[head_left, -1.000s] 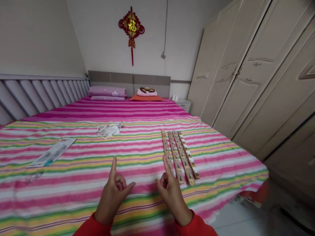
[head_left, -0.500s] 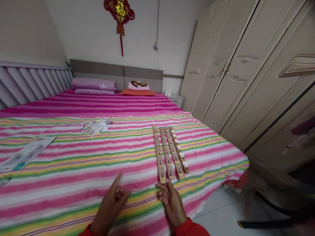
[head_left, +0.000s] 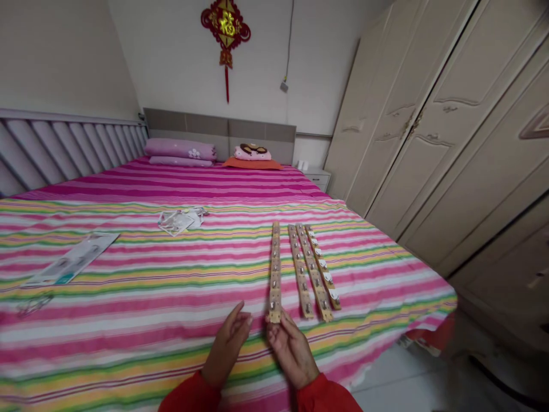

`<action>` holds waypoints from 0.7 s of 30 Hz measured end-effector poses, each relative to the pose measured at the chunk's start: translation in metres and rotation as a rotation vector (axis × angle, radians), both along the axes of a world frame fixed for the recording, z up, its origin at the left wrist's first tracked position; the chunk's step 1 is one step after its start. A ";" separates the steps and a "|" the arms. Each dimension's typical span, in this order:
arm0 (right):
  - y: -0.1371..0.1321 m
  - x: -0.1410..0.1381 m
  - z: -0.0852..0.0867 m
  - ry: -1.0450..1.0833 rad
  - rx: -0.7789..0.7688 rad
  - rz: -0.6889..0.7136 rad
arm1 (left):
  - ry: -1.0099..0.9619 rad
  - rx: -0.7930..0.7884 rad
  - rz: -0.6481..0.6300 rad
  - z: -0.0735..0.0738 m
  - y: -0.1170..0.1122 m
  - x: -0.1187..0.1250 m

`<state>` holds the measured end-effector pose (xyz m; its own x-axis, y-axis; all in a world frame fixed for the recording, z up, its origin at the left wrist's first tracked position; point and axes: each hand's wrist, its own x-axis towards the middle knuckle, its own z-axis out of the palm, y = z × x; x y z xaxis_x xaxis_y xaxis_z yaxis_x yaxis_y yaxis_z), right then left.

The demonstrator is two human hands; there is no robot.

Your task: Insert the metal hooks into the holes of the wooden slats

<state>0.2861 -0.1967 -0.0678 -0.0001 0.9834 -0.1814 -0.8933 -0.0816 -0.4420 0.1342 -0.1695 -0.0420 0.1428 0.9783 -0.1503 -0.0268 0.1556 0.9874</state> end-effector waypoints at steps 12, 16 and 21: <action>0.047 -0.072 0.038 -0.123 0.129 0.186 | 0.167 0.278 0.283 0.021 0.068 -0.005; 0.065 -0.088 0.039 -0.166 0.148 0.227 | 0.158 0.271 0.341 0.023 0.096 -0.025; 0.081 -0.106 0.036 -0.224 0.138 0.257 | 0.230 0.350 0.417 0.021 0.128 -0.051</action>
